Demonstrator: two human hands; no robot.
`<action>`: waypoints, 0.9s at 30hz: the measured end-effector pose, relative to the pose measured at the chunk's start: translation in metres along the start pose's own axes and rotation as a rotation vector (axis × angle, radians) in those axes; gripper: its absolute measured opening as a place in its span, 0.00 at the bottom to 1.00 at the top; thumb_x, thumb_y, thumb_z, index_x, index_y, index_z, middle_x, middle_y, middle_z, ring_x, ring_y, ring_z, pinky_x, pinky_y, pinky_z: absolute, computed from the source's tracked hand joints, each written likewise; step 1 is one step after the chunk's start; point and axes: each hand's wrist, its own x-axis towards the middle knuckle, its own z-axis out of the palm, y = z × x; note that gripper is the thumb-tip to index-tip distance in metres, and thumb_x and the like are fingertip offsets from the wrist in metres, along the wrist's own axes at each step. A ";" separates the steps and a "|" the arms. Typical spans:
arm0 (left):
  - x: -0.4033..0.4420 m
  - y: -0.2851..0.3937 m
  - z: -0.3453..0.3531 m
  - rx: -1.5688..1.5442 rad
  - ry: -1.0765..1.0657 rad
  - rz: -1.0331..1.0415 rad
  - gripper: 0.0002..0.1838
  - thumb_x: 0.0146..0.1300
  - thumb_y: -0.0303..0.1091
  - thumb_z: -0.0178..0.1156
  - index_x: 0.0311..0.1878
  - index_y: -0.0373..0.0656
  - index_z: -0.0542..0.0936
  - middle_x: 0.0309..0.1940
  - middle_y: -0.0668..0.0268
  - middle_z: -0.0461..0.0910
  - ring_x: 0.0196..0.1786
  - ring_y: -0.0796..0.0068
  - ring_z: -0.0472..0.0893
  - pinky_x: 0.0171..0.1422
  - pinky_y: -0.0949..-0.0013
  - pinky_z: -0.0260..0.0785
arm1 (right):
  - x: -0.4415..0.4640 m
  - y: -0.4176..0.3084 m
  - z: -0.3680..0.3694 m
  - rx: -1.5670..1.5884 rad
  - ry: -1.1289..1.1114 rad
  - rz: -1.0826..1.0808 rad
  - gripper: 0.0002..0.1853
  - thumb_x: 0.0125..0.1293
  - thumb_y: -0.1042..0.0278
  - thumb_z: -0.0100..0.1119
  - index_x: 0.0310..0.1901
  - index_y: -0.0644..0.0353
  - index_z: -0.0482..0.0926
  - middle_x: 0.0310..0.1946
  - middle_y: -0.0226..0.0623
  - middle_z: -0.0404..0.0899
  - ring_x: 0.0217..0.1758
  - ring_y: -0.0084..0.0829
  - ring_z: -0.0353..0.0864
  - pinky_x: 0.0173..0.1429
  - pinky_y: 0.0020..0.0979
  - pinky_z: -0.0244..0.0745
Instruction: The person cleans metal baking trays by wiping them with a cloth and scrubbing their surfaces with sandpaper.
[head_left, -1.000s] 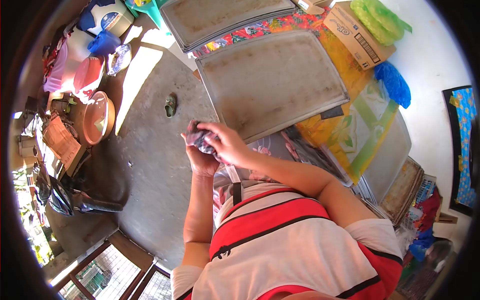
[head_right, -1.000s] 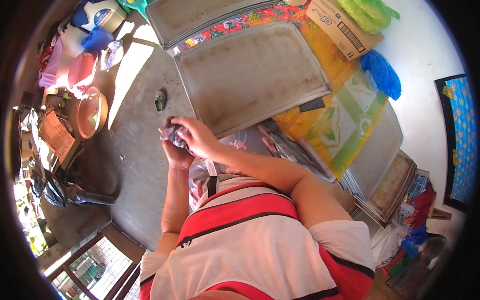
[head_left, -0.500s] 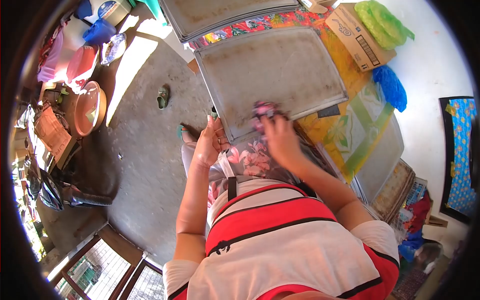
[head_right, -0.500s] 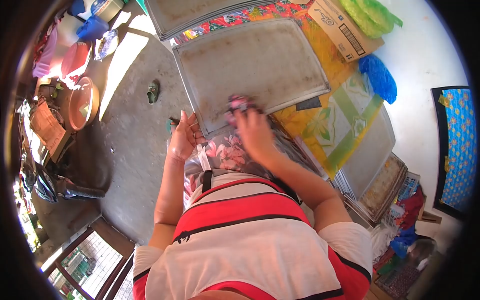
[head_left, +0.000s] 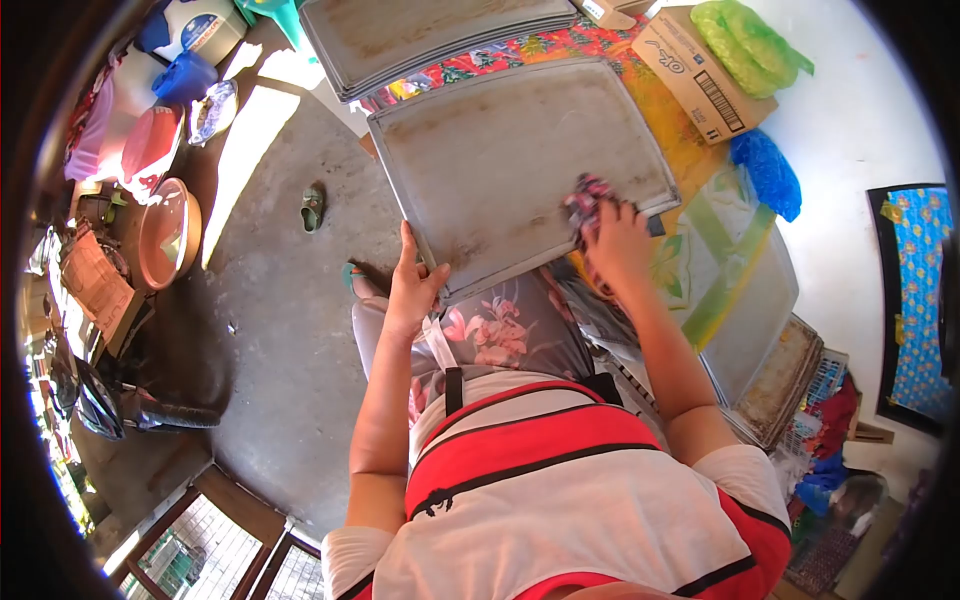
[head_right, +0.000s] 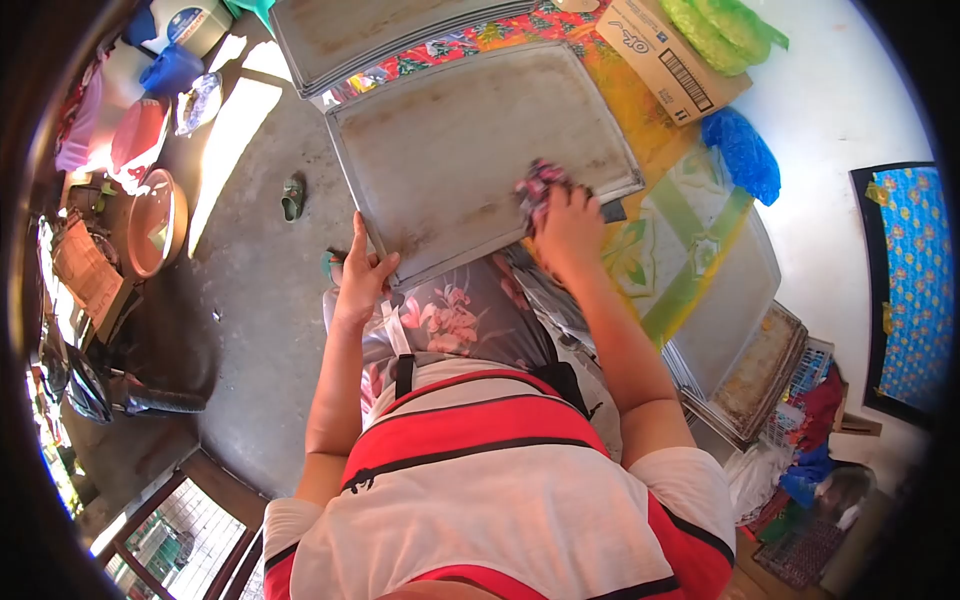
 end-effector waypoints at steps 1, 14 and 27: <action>0.001 0.000 -0.001 0.024 -0.013 0.005 0.51 0.64 0.21 0.58 0.80 0.47 0.35 0.25 0.68 0.75 0.19 0.85 0.67 0.20 0.78 0.62 | 0.014 0.014 0.008 -0.018 0.048 0.076 0.27 0.63 0.53 0.60 0.61 0.58 0.72 0.55 0.50 0.72 0.57 0.55 0.71 0.60 0.53 0.69; -0.001 0.007 -0.003 0.002 -0.061 -0.036 0.51 0.65 0.20 0.57 0.79 0.44 0.31 0.23 0.71 0.73 0.17 0.87 0.65 0.19 0.78 0.60 | 0.260 0.059 0.065 0.244 0.265 0.139 0.37 0.65 0.35 0.52 0.64 0.60 0.73 0.65 0.56 0.70 0.69 0.53 0.68 0.73 0.48 0.59; 0.005 -0.010 -0.002 0.048 0.000 -0.050 0.39 0.63 0.26 0.62 0.75 0.39 0.55 0.18 0.75 0.70 0.15 0.86 0.66 0.18 0.77 0.59 | 0.092 -0.274 0.036 1.092 -0.335 -0.790 0.19 0.60 0.69 0.63 0.54 0.51 0.80 0.50 0.42 0.80 0.52 0.47 0.79 0.57 0.42 0.75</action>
